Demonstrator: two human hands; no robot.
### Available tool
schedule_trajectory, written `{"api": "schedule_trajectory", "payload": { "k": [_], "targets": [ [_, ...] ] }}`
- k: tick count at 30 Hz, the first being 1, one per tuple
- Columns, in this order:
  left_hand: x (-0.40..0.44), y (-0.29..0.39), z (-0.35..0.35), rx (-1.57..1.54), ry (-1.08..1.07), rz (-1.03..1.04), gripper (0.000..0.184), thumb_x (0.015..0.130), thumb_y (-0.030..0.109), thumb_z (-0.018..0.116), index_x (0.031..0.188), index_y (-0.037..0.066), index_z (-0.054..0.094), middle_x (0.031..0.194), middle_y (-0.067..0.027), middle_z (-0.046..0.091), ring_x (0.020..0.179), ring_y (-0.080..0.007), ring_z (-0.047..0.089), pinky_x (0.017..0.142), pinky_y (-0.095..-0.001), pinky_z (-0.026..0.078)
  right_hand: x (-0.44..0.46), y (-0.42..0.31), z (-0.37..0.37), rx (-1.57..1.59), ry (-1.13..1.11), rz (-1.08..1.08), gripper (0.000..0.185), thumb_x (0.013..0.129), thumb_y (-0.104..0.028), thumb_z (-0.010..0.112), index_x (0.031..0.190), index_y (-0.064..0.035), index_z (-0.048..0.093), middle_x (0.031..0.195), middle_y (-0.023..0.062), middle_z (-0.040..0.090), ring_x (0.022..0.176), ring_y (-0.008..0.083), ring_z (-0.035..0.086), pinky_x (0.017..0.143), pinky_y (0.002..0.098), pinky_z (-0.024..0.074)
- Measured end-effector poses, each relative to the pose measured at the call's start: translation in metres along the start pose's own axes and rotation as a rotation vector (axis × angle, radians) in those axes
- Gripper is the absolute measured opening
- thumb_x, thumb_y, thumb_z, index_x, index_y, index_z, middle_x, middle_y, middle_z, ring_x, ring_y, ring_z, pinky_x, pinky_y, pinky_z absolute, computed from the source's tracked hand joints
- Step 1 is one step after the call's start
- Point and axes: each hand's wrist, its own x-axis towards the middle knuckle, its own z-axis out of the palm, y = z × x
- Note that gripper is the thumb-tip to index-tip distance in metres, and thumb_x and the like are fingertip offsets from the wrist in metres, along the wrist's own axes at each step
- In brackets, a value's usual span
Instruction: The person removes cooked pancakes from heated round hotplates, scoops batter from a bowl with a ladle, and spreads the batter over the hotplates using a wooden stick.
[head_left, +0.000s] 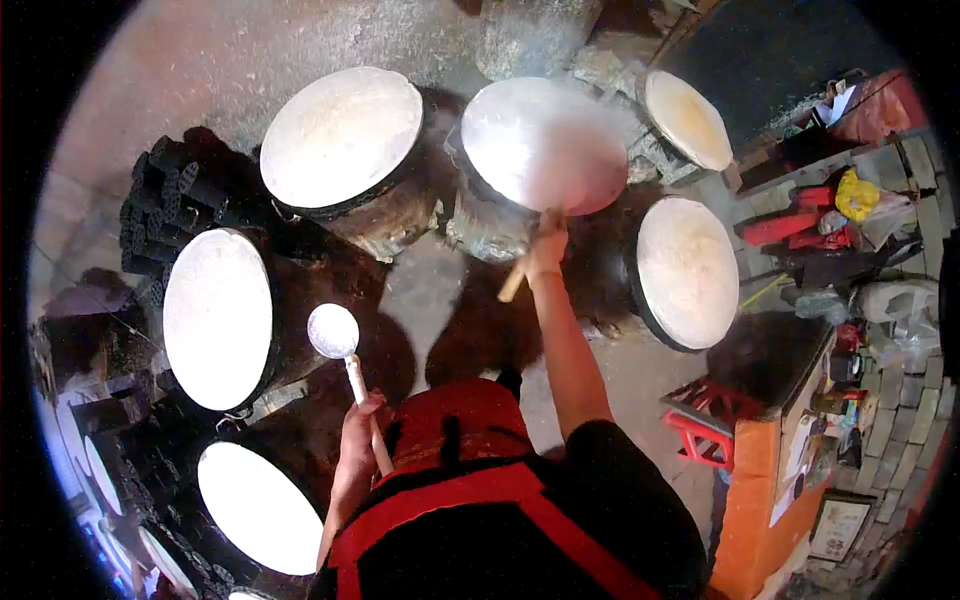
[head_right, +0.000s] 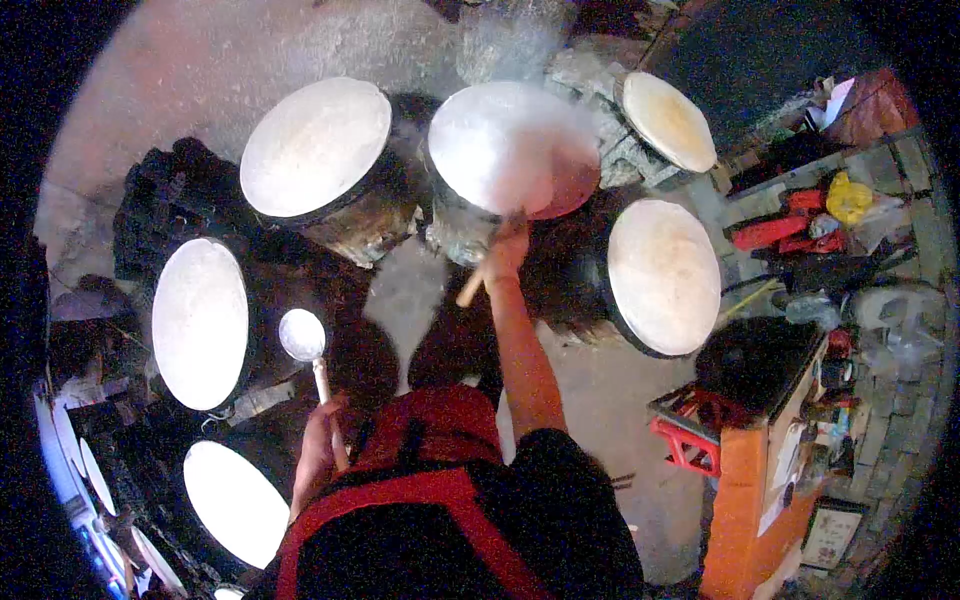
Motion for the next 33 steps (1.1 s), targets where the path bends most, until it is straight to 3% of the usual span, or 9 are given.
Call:
{"api": "schedule_trajectory", "payload": {
  "k": [6, 9, 10, 17, 22, 28, 29, 30, 33],
  "targets": [
    [0.011, -0.014, -0.005, -0.015, -0.168, -0.090, 0.036, 0.078, 0.021, 0.062, 0.109, 0.006, 0.049, 0.084, -0.0009, 0.051, 0.071, -0.0120, 0.050, 0.063, -0.0247, 0.043, -0.017, 0.029, 0.028, -0.268, -0.297, 0.165, 0.044, 0.091, -0.018, 0.052, 0.133, -0.0228, 0.040, 0.077, 0.0036, 0.055, 0.047, 0.0120, 0.048, 0.038, 0.0259, 0.0391],
    [0.014, -0.021, 0.010, -0.005, -0.062, -0.067, 0.038, 0.078, 0.022, 0.062, 0.110, 0.005, 0.050, 0.084, -0.0011, 0.050, 0.071, -0.0118, 0.050, 0.063, -0.0246, 0.043, -0.018, 0.016, -0.032, -0.232, -0.085, 0.309, 0.059, 0.083, -0.050, 0.053, 0.135, -0.0290, 0.038, 0.065, -0.0064, 0.048, 0.041, 0.0084, 0.039, 0.034, 0.0212, 0.0330],
    [0.024, -0.027, 0.004, 0.014, -0.081, -0.062, 0.040, 0.078, 0.022, 0.062, 0.111, 0.005, 0.049, 0.085, -0.0013, 0.051, 0.072, -0.0119, 0.050, 0.064, -0.0247, 0.043, -0.023, -0.017, -0.057, -0.114, -0.310, 0.374, 0.059, 0.082, -0.054, 0.053, 0.130, -0.0211, 0.043, 0.065, -0.0060, 0.046, 0.042, 0.0066, 0.038, 0.034, 0.0203, 0.0310],
    [0.019, -0.040, 0.066, 0.103, -0.019, -0.060, 0.045, 0.078, 0.023, 0.062, 0.117, 0.003, 0.048, 0.095, -0.0018, 0.051, 0.080, -0.0128, 0.050, 0.068, -0.0254, 0.042, -0.003, -0.065, -0.046, 0.006, -0.084, 0.211, 0.030, 0.088, -0.037, 0.056, 0.103, -0.0115, 0.051, 0.065, -0.0008, 0.047, 0.043, 0.0107, 0.043, 0.034, 0.0235, 0.0349],
    [0.000, -0.033, 0.138, 0.223, 0.033, -0.033, 0.043, 0.079, 0.024, 0.061, 0.115, 0.005, 0.049, 0.097, -0.0030, 0.051, 0.087, -0.0149, 0.051, 0.069, -0.0288, 0.044, 0.011, -0.040, -0.140, -0.081, -0.577, 0.379, 0.020, 0.088, -0.021, 0.053, 0.107, -0.0136, 0.055, 0.073, 0.0011, 0.056, 0.054, 0.0122, 0.053, 0.040, 0.0234, 0.0413],
    [-0.009, -0.051, 0.203, 0.187, 0.030, 0.064, 0.029, 0.082, 0.023, 0.061, 0.103, 0.005, 0.053, 0.088, -0.0034, 0.048, 0.076, -0.0134, 0.049, 0.066, -0.0279, 0.046, 0.094, -0.123, -0.184, -0.125, -0.426, 0.409, 0.023, 0.091, -0.039, 0.043, 0.099, -0.0190, 0.051, 0.058, 0.0015, 0.048, 0.038, 0.0130, 0.038, 0.033, 0.0259, 0.0268],
    [-0.012, -0.053, 0.215, 0.219, 0.064, 0.069, 0.029, 0.082, 0.024, 0.062, 0.102, 0.005, 0.053, 0.086, -0.0030, 0.048, 0.073, -0.0126, 0.049, 0.064, -0.0267, 0.045, 0.176, -0.065, -0.225, 0.351, -0.838, 0.643, 0.022, 0.092, -0.031, 0.043, 0.108, -0.0173, 0.050, 0.057, -0.0005, 0.046, 0.038, 0.0114, 0.038, 0.032, 0.0253, 0.0263],
    [-0.011, -0.055, 0.222, 0.201, 0.025, 0.056, 0.028, 0.082, 0.023, 0.062, 0.102, 0.004, 0.053, 0.083, -0.0021, 0.048, 0.069, -0.0116, 0.047, 0.061, -0.0258, 0.044, 0.107, -0.123, -0.151, -0.216, -0.287, 0.149, 0.019, 0.092, -0.022, 0.043, 0.108, -0.0176, 0.053, 0.056, -0.0030, 0.043, 0.038, 0.0094, 0.037, 0.031, 0.0238, 0.0266],
    [0.002, -0.070, 0.232, 0.102, -0.096, 0.084, 0.021, 0.086, 0.017, 0.058, 0.101, 0.004, 0.053, 0.071, 0.0021, 0.046, 0.052, -0.0068, 0.039, 0.046, -0.0208, 0.034, 0.137, -0.072, -0.128, -0.409, -0.326, 0.043, 0.019, 0.090, -0.016, 0.050, 0.105, -0.0125, 0.060, 0.061, -0.0039, 0.046, 0.042, 0.0080, 0.039, 0.034, 0.0229, 0.0306]
  ]
}}
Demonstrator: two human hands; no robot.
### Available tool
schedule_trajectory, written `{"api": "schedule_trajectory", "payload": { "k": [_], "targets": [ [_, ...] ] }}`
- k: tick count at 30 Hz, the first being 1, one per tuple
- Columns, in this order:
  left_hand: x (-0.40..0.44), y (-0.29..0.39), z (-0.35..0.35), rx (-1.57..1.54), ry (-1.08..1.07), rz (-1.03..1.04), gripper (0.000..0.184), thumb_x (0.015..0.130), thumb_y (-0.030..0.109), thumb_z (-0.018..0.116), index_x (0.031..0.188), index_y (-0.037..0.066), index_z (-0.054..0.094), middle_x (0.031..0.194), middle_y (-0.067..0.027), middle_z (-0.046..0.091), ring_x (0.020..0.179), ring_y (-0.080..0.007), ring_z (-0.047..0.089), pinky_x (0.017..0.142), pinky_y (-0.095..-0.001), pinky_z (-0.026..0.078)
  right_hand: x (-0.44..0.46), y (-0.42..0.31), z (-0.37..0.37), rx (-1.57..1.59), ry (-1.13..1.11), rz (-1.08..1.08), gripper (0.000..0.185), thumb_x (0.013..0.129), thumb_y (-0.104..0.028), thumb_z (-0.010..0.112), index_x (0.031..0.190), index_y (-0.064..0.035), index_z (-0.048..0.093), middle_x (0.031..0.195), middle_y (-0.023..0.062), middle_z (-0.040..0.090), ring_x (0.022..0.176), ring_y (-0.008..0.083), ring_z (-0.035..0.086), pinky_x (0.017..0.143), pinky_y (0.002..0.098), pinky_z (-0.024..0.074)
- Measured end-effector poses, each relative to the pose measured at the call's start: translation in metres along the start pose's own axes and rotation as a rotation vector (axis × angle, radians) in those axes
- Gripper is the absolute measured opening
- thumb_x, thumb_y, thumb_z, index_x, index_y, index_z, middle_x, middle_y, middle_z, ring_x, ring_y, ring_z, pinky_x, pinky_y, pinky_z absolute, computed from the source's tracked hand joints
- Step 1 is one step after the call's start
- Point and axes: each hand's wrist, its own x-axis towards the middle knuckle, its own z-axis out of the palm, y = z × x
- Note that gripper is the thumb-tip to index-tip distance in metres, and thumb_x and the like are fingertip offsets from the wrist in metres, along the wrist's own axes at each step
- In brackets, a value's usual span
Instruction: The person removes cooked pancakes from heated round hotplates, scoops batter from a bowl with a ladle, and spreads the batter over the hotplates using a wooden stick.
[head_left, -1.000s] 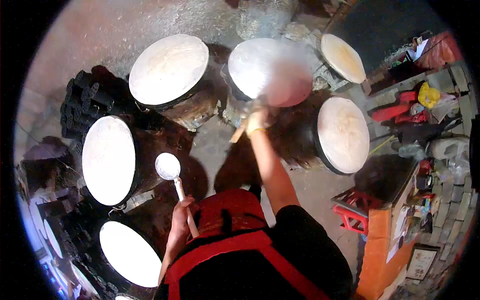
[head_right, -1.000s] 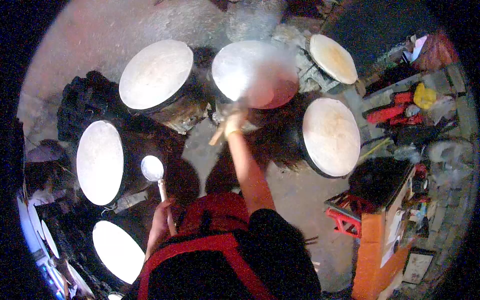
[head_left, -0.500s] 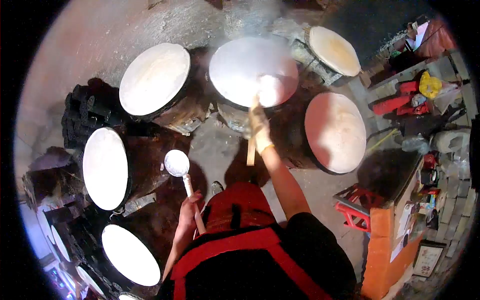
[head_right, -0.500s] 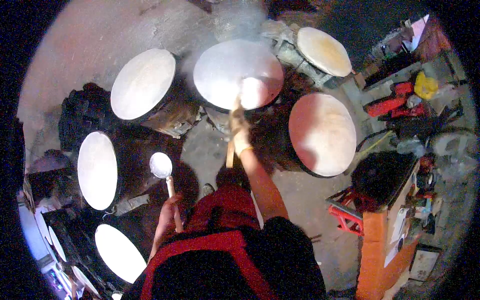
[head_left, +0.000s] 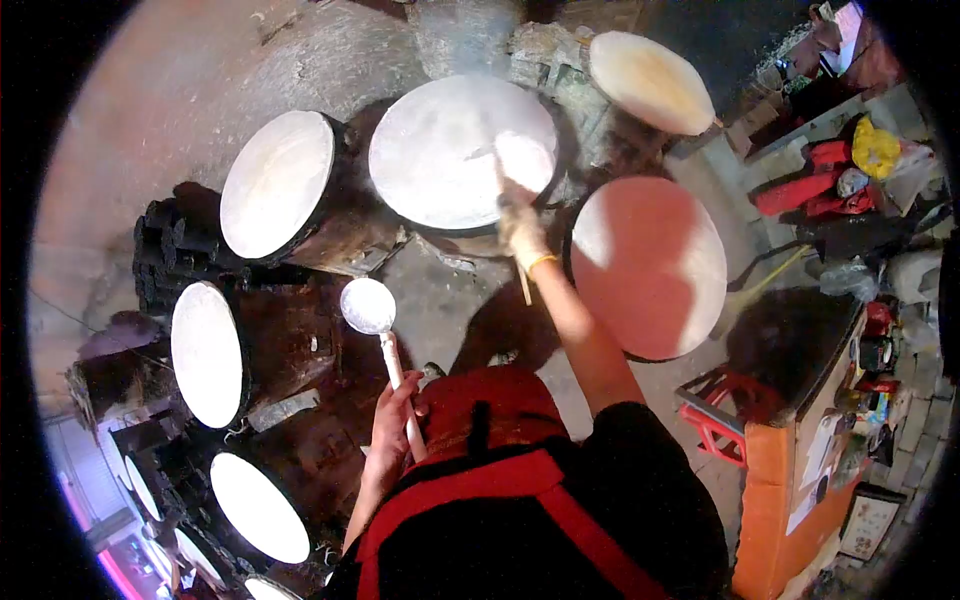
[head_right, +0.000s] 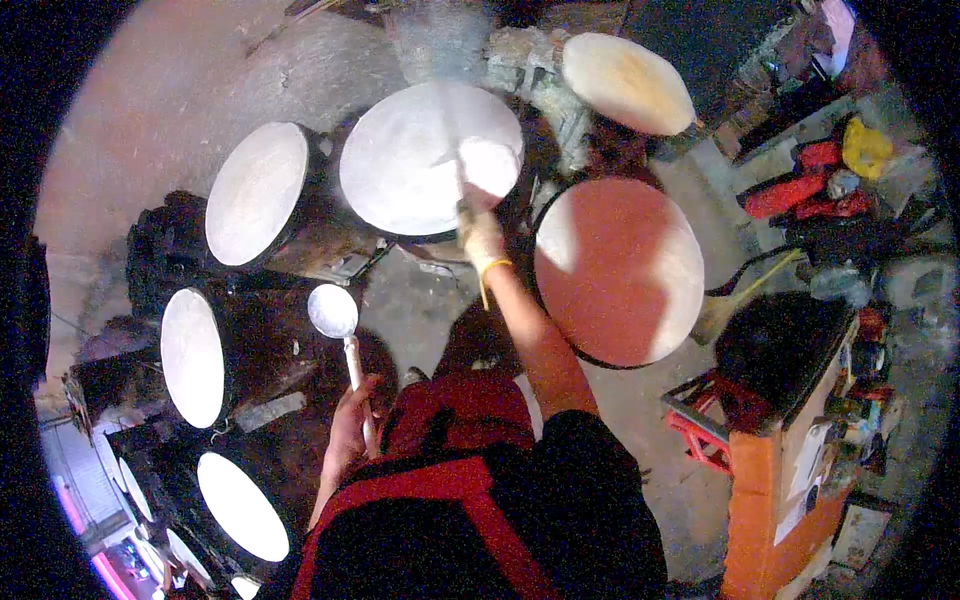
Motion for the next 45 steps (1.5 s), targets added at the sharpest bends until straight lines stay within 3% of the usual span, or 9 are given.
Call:
{"api": "schedule_trajectory", "payload": {
  "k": [5, 7, 9, 11, 22, 24, 30, 38, 45],
  "targets": [
    [-0.005, 0.024, 0.026, 0.079, -0.019, -0.004, 0.017, 0.089, 0.017, 0.054, 0.101, 0.004, 0.052, 0.067, 0.0022, 0.047, 0.050, -0.0037, 0.036, 0.040, -0.0170, 0.027, -0.050, -0.003, -0.023, -0.053, -0.083, -0.345, 0.039, 0.089, -0.011, 0.056, 0.125, -0.0006, 0.050, 0.126, 0.0091, 0.053, 0.108, 0.0167, 0.051, 0.095, 0.0280, 0.0367],
    [-0.006, 0.032, 0.028, 0.155, -0.013, 0.015, 0.018, 0.091, 0.018, 0.052, 0.102, 0.004, 0.051, 0.066, 0.0021, 0.047, 0.048, -0.0034, 0.036, 0.038, -0.0170, 0.025, -0.093, -0.038, -0.013, 0.255, 0.293, -0.264, 0.029, 0.087, -0.006, 0.054, 0.116, -0.0031, 0.058, 0.092, 0.0014, 0.060, 0.068, 0.0065, 0.052, 0.055, 0.0140, 0.0393],
    [0.003, 0.034, 0.027, 0.207, -0.032, 0.058, 0.020, 0.093, 0.021, 0.049, 0.103, 0.004, 0.050, 0.065, 0.0021, 0.047, 0.047, -0.0038, 0.035, 0.037, -0.0176, 0.025, -0.072, 0.036, -0.010, 0.909, 0.053, -0.372, 0.034, 0.088, -0.004, 0.052, 0.122, 0.0025, 0.051, 0.130, 0.0093, 0.048, 0.116, 0.0186, 0.044, 0.102, 0.0305, 0.0309],
    [0.009, 0.040, 0.030, 0.179, -0.072, 0.074, 0.023, 0.094, 0.024, 0.045, 0.104, 0.003, 0.049, 0.063, 0.0021, 0.045, 0.045, -0.0047, 0.035, 0.037, -0.0193, 0.027, -0.079, 0.039, -0.004, 0.043, 0.026, -0.360, 0.033, 0.087, 0.000, 0.053, 0.120, 0.0003, 0.054, 0.130, 0.0095, 0.048, 0.117, 0.0183, 0.045, 0.102, 0.0304, 0.0315],
    [0.030, 0.048, 0.013, 0.058, -0.242, -0.018, 0.012, 0.087, 0.008, 0.050, 0.098, 0.003, 0.046, 0.077, -0.0027, 0.047, 0.055, -0.0076, 0.041, 0.042, -0.0186, 0.032, -0.074, 0.018, -0.029, 0.134, 0.083, -0.315, 0.034, 0.084, 0.005, 0.055, 0.117, -0.0014, 0.057, 0.118, 0.0074, 0.057, 0.111, 0.0135, 0.050, 0.097, 0.0259, 0.0361],
    [0.030, 0.049, 0.014, 0.068, -0.272, -0.018, 0.013, 0.087, 0.009, 0.051, 0.097, 0.003, 0.047, 0.075, -0.0023, 0.046, 0.055, -0.0071, 0.040, 0.041, -0.0186, 0.030, -0.051, 0.012, -0.041, -0.011, 0.212, -0.474, 0.022, 0.088, -0.005, 0.057, 0.110, -0.0048, 0.062, 0.088, -0.0038, 0.055, 0.075, 0.0057, 0.050, 0.066, 0.0158, 0.0395],
    [0.046, 0.067, 0.029, 0.121, -0.186, 0.011, 0.013, 0.089, 0.014, 0.052, 0.096, 0.004, 0.050, 0.070, -0.0001, 0.045, 0.053, -0.0070, 0.041, 0.040, -0.0187, 0.030, -0.105, 0.008, -0.077, -0.435, -0.053, -0.364, 0.033, 0.085, -0.010, 0.060, 0.118, -0.0035, 0.057, 0.120, 0.0092, 0.056, 0.100, 0.0143, 0.055, 0.087, 0.0277, 0.0420],
    [0.150, 0.108, 0.084, 0.212, -0.248, 0.108, 0.009, 0.088, 0.009, 0.047, 0.089, 0.003, 0.040, 0.068, -0.0041, 0.041, 0.052, -0.0128, 0.043, 0.040, -0.0225, 0.038, -0.175, 0.005, -0.072, 0.000, 0.070, -0.187, 0.045, 0.079, 0.003, 0.050, 0.125, -0.0004, 0.050, 0.121, 0.0068, 0.054, 0.109, 0.0168, 0.050, 0.094, 0.0271, 0.0380],
    [0.214, 0.081, 0.096, -0.159, -0.492, -0.199, 0.008, 0.087, 0.004, 0.044, 0.087, -0.002, 0.049, 0.071, -0.0068, 0.051, 0.052, -0.0172, 0.047, 0.044, -0.0289, 0.042, -0.181, 0.024, -0.061, 0.202, -0.197, 0.122, 0.045, 0.082, -0.007, 0.050, 0.127, -0.0068, 0.049, 0.083, -0.0003, 0.057, 0.062, 0.0064, 0.049, 0.054, 0.0200, 0.0390]
  ]
}}
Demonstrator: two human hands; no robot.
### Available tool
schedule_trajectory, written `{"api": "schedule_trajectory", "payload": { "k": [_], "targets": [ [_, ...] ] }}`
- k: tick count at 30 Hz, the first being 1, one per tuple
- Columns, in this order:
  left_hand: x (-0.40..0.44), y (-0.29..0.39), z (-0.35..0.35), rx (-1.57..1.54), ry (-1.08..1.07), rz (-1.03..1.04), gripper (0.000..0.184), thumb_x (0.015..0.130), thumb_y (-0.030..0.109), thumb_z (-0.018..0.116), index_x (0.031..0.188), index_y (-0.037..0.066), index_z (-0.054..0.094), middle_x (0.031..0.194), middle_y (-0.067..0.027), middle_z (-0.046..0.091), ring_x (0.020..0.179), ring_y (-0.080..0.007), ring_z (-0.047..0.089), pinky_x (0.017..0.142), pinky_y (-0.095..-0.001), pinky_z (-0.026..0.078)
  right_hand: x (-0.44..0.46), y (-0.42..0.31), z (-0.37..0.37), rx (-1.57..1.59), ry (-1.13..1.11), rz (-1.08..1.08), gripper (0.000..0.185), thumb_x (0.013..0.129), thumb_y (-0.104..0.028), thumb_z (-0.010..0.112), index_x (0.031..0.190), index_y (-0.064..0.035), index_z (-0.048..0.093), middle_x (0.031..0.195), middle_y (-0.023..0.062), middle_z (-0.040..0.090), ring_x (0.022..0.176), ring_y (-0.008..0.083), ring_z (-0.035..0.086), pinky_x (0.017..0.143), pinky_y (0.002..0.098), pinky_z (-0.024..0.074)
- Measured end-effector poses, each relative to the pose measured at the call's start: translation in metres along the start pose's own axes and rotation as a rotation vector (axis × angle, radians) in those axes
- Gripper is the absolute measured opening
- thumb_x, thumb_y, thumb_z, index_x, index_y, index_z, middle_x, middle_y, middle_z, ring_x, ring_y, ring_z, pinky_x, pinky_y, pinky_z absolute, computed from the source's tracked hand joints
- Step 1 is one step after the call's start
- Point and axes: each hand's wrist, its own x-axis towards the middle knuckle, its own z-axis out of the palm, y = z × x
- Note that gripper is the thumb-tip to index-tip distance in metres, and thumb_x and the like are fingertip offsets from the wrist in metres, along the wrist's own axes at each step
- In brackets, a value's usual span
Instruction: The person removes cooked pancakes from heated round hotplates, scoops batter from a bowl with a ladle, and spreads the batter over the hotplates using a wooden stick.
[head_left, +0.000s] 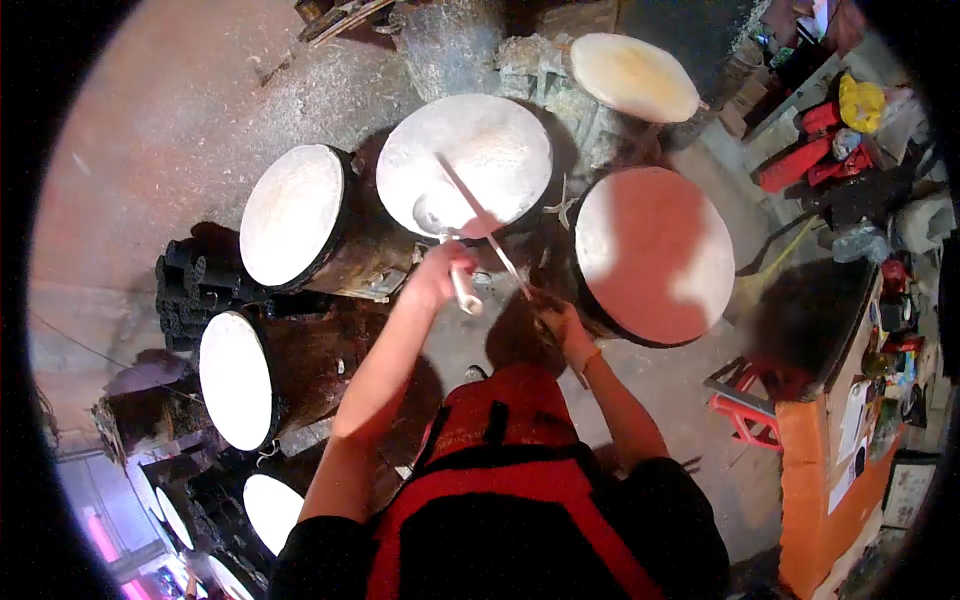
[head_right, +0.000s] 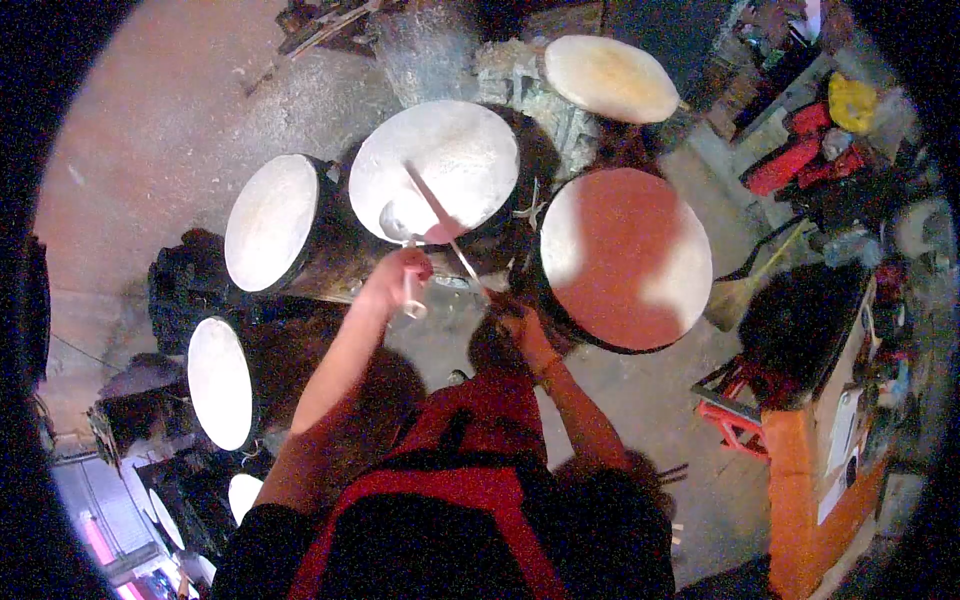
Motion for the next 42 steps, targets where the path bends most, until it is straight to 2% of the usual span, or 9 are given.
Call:
{"api": "schedule_trajectory", "payload": {
  "k": [4, 6, 8, 11, 12, 17, 26, 29, 42],
  "targets": [
    [-0.137, 0.042, 0.055, -0.550, -0.260, -0.375, 0.015, 0.093, 0.011, 0.041, 0.101, -0.001, 0.045, 0.065, -0.0004, 0.038, 0.048, -0.0057, 0.036, 0.035, -0.0202, 0.031, -0.007, -0.053, 0.015, -0.250, 0.135, -0.361, 0.028, 0.088, -0.018, 0.053, 0.108, -0.0007, 0.061, 0.096, 0.0021, 0.059, 0.078, 0.0056, 0.051, 0.068, 0.0174, 0.0402],
    [-0.169, 0.035, 0.042, -0.349, -0.227, -0.267, 0.019, 0.093, 0.011, 0.044, 0.106, -0.003, 0.045, 0.066, -0.0004, 0.038, 0.048, -0.0051, 0.036, 0.033, -0.0166, 0.029, 0.014, -0.055, -0.018, 0.624, -0.024, 0.108, 0.018, 0.089, -0.019, 0.051, 0.100, -0.0128, 0.063, 0.058, -0.0052, 0.042, 0.043, 0.0031, 0.033, 0.040, 0.0186, 0.0259],
    [-0.188, 0.033, 0.029, -0.248, -0.131, -0.239, 0.020, 0.092, 0.011, 0.046, 0.107, -0.003, 0.045, 0.067, -0.0003, 0.038, 0.048, -0.0044, 0.036, 0.032, -0.0142, 0.027, 0.022, -0.048, 0.001, -0.249, 0.363, -0.043, 0.027, 0.086, -0.015, 0.055, 0.110, -0.0025, 0.060, 0.096, 0.0097, 0.063, 0.081, 0.0146, 0.058, 0.071, 0.0286, 0.0460],
    [-0.199, 0.041, 0.009, -0.252, 0.050, -0.348, 0.015, 0.090, 0.008, 0.048, 0.100, -0.003, 0.046, 0.065, 0.0000, 0.038, 0.047, -0.0034, 0.036, 0.030, -0.0134, 0.026, -0.005, 0.033, 0.014, -0.949, 0.426, -0.422, 0.030, 0.082, -0.010, 0.057, 0.112, -0.0038, 0.059, 0.089, 0.0071, 0.063, 0.079, 0.0142, 0.060, 0.073, 0.0258, 0.0469],
    [-0.202, 0.038, -0.005, -0.255, 0.065, -0.333, 0.014, 0.090, 0.008, 0.048, 0.099, -0.002, 0.046, 0.064, 0.0000, 0.038, 0.046, -0.0037, 0.036, 0.030, -0.0137, 0.025, -0.035, 0.030, 0.039, -0.916, 0.364, -0.437, 0.043, 0.075, -0.003, 0.059, 0.118, -0.0003, 0.054, 0.107, 0.0158, 0.062, 0.100, 0.0242, 0.059, 0.090, 0.0333, 0.0428],
    [-0.226, 0.013, -0.060, -0.034, 0.139, -0.245, 0.006, 0.090, 0.008, 0.045, 0.086, 0.004, 0.042, 0.063, 0.0009, 0.037, 0.047, -0.0042, 0.036, 0.032, -0.0150, 0.026, -0.087, -0.007, 0.072, -0.779, 0.375, -0.380, 0.041, 0.078, -0.014, 0.061, 0.116, -0.0004, 0.052, 0.110, 0.0198, 0.058, 0.098, 0.0358, 0.055, 0.087, 0.0406, 0.0434],
    [-0.268, -0.038, -0.041, -0.138, 0.257, -0.172, 0.012, 0.093, 0.010, 0.042, 0.082, 0.005, 0.042, 0.059, 0.0026, 0.036, 0.043, -0.0044, 0.032, 0.033, -0.0164, 0.028, -0.109, 0.080, 0.049, -1.139, 0.278, -0.376, 0.052, 0.075, -0.013, 0.064, 0.126, -0.0124, 0.051, 0.091, 0.0187, 0.062, 0.086, 0.0345, 0.060, 0.074, 0.0395, 0.0483],
    [-0.265, -0.064, -0.011, -0.680, 0.198, -0.257, 0.011, 0.093, 0.009, 0.042, 0.084, 0.002, 0.043, 0.057, 0.0002, 0.036, 0.042, -0.0068, 0.033, 0.033, -0.0183, 0.029, -0.092, 0.016, 0.018, -1.178, 0.380, -0.426, 0.059, 0.074, -0.016, 0.066, 0.129, -0.0081, 0.046, 0.101, 0.0193, 0.061, 0.082, 0.0330, 0.060, 0.071, 0.0396, 0.0491],
    [-0.245, -0.179, 0.165, -0.995, 0.080, -0.148, 0.024, 0.089, 0.003, 0.040, 0.110, -0.009, 0.041, 0.068, -0.0054, 0.037, 0.049, -0.0107, 0.038, 0.036, -0.0212, 0.035, -0.080, -0.069, -0.148, -1.655, 0.169, -0.717, 0.045, 0.078, -0.025, 0.059, 0.117, -0.0050, 0.050, 0.095, 0.0170, 0.060, 0.074, 0.0289, 0.061, 0.065, 0.0370, 0.0492]
  ]
}}
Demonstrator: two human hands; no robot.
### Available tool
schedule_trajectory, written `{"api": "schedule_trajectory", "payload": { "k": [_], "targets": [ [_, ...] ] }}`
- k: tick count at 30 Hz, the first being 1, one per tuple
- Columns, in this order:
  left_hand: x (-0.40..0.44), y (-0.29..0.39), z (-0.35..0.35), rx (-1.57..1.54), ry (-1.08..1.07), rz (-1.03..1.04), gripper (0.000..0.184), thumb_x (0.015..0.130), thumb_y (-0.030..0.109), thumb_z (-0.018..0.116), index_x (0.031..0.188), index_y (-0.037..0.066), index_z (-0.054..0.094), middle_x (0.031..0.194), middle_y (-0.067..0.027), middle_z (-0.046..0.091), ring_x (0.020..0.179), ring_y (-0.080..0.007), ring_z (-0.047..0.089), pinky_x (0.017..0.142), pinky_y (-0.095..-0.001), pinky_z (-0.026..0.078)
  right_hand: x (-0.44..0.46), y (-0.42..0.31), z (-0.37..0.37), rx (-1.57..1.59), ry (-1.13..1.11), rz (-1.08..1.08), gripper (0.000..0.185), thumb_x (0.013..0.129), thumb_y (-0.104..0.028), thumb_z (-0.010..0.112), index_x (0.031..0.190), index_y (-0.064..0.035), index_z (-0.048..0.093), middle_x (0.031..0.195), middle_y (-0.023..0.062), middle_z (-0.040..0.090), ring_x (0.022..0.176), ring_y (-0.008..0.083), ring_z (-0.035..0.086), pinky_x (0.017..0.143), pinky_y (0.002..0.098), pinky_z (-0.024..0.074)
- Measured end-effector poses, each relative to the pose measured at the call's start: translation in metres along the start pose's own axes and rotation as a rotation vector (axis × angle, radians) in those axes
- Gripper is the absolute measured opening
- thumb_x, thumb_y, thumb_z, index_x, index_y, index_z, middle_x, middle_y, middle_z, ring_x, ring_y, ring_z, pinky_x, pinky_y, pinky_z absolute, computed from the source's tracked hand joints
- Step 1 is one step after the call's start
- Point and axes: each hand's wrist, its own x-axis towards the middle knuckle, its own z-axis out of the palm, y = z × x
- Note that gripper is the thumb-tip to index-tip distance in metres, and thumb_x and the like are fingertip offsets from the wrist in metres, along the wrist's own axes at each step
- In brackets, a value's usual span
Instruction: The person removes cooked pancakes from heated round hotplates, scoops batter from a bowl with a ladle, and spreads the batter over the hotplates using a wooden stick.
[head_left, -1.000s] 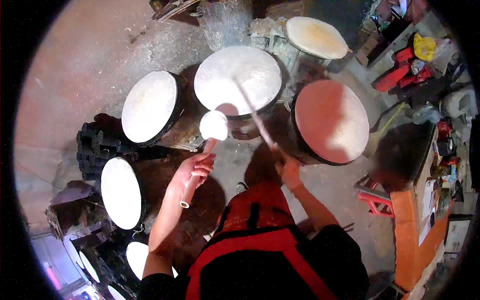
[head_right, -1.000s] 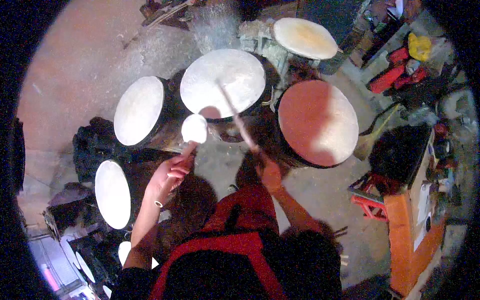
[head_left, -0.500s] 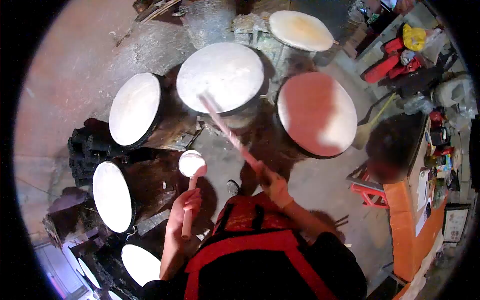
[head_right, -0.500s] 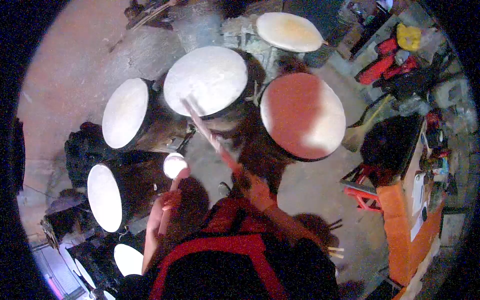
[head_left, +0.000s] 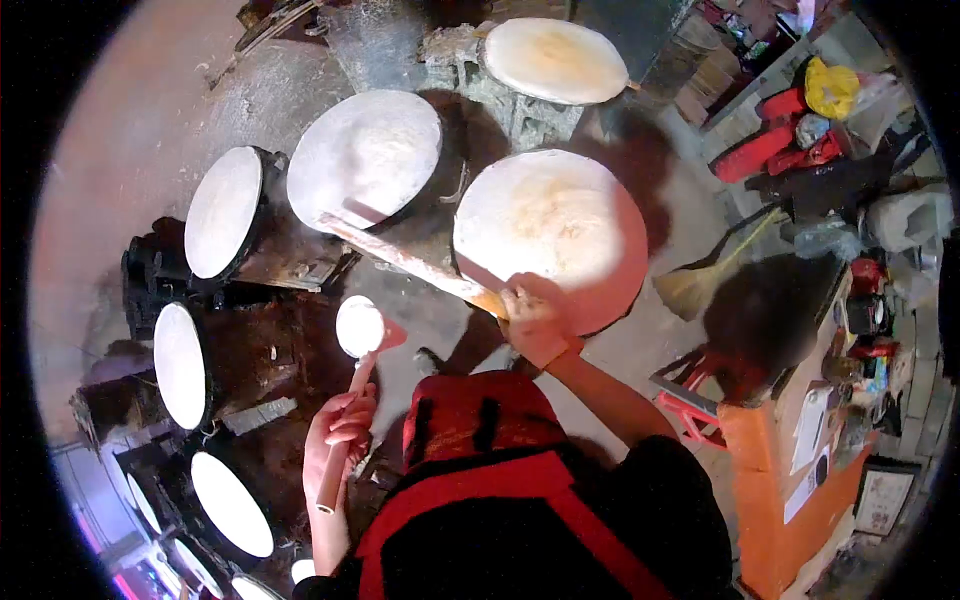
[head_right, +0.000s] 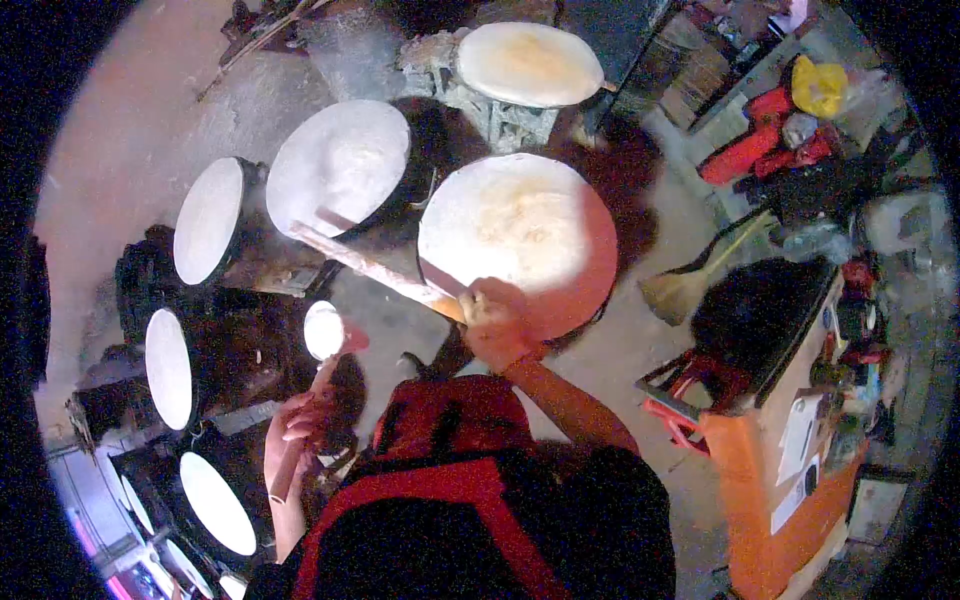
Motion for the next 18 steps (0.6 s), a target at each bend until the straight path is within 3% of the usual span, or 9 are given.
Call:
{"api": "schedule_trajectory", "payload": {
  "k": [2, 4, 6, 8, 9, 11, 14, 16, 18],
  "targets": [
    [0.003, -0.011, 0.000, -0.020, -0.014, -0.066, 0.024, 0.089, 0.003, 0.040, 0.111, -0.009, 0.040, 0.068, -0.0057, 0.037, 0.049, -0.0110, 0.038, 0.034, -0.0209, 0.034, 0.004, 0.009, -0.004, 0.021, 0.051, -0.039, 0.040, 0.082, -0.022, 0.052, 0.117, -0.0029, 0.051, 0.084, 0.0156, 0.059, 0.068, 0.0278, 0.061, 0.057, 0.0371, 0.0491],
    [0.007, -0.018, 0.002, -0.017, 0.006, -0.063, 0.025, 0.089, 0.003, 0.040, 0.112, -0.008, 0.041, 0.070, -0.0060, 0.037, 0.049, -0.0111, 0.038, 0.033, -0.0203, 0.034, 0.017, 0.022, -0.013, 0.047, -0.046, 0.082, 0.036, 0.078, -0.022, 0.056, 0.110, -0.0058, 0.053, 0.079, 0.0110, 0.057, 0.063, 0.0264, 0.058, 0.054, 0.0378, 0.0465],
    [0.012, -0.025, 0.003, 0.027, 0.025, -0.071, 0.025, 0.090, 0.003, 0.040, 0.112, -0.007, 0.040, 0.070, -0.0059, 0.038, 0.049, -0.0108, 0.038, 0.033, -0.0197, 0.033, 0.008, 0.070, 0.040, -0.250, 0.119, 0.140, 0.037, 0.074, -0.023, 0.059, 0.108, -0.0070, 0.054, 0.071, 0.0079, 0.053, 0.056, 0.0232, 0.055, 0.046, 0.0376, 0.0428],
    [0.010, -0.037, 0.008, 0.143, 0.060, 0.003, 0.025, 0.090, 0.003, 0.039, 0.113, -0.007, 0.041, 0.070, -0.0056, 0.038, 0.049, -0.0101, 0.038, 0.033, -0.0197, 0.033, 0.016, 0.128, 0.034, -1.471, 0.373, -0.004, 0.035, 0.082, -0.022, 0.056, 0.115, -0.0086, 0.052, 0.073, 0.0107, 0.054, 0.064, 0.0262, 0.055, 0.051, 0.0437, 0.0435],
    [0.006, -0.043, 0.010, 0.199, 0.076, 0.043, 0.025, 0.090, 0.003, 0.039, 0.113, -0.006, 0.041, 0.070, -0.0055, 0.038, 0.049, -0.0098, 0.038, 0.033, -0.0196, 0.033, 0.039, 0.158, 0.001, -0.769, 0.321, 0.141, 0.028, 0.085, -0.021, 0.054, 0.111, -0.0108, 0.055, 0.080, 0.0110, 0.058, 0.076, 0.0274, 0.056, 0.064, 0.0401, 0.0447],
    [-0.021, -0.045, 0.008, 0.144, 0.003, 0.097, 0.033, 0.093, 0.006, 0.035, 0.124, -0.004, 0.035, 0.074, -0.0048, 0.038, 0.049, -0.0080, 0.036, 0.033, -0.0184, 0.031, 0.067, 0.227, -0.038, -0.059, 0.192, 0.352, 0.022, 0.087, -0.024, 0.052, 0.102, -0.0095, 0.060, 0.088, 0.0152, 0.061, 0.088, 0.0317, 0.058, 0.077, 0.0377, 0.0466],
    [-0.042, -0.066, 0.027, 0.255, -0.316, -0.016, 0.040, 0.097, 0.014, 0.033, 0.134, 0.001, 0.027, 0.077, -0.0043, 0.038, 0.049, -0.0069, 0.033, 0.033, -0.0163, 0.028, 0.069, 0.302, -0.029, -0.041, 0.063, 0.627, 0.033, 0.086, -0.033, 0.051, 0.090, -0.0018, 0.062, 0.087, 0.0230, 0.061, 0.087, 0.0380, 0.059, 0.074, 0.0412, 0.0482],
    [-0.029, -0.065, 0.028, 0.388, -0.226, 0.210, 0.037, 0.097, 0.015, 0.036, 0.130, 0.001, 0.033, 0.073, -0.0032, 0.036, 0.046, -0.0056, 0.029, 0.032, -0.0158, 0.026, 0.074, 0.319, -0.024, -0.047, 0.017, 0.772, 0.039, 0.086, -0.037, 0.051, 0.090, -0.0006, 0.062, 0.087, 0.0232, 0.062, 0.083, 0.0384, 0.060, 0.072, 0.0435, 0.0486],
    [-0.002, -0.047, 0.031, 0.458, -0.074, 0.228, 0.032, 0.096, 0.013, 0.039, 0.125, -0.001, 0.038, 0.070, -0.0028, 0.035, 0.045, -0.0053, 0.030, 0.031, -0.0162, 0.027, 0.072, 0.320, -0.024, -0.031, -0.009, 0.798, 0.038, 0.084, -0.040, 0.053, 0.091, -0.0029, 0.061, 0.089, 0.0219, 0.063, 0.083, 0.0399, 0.061, 0.071, 0.0463, 0.0488]
  ]
}}
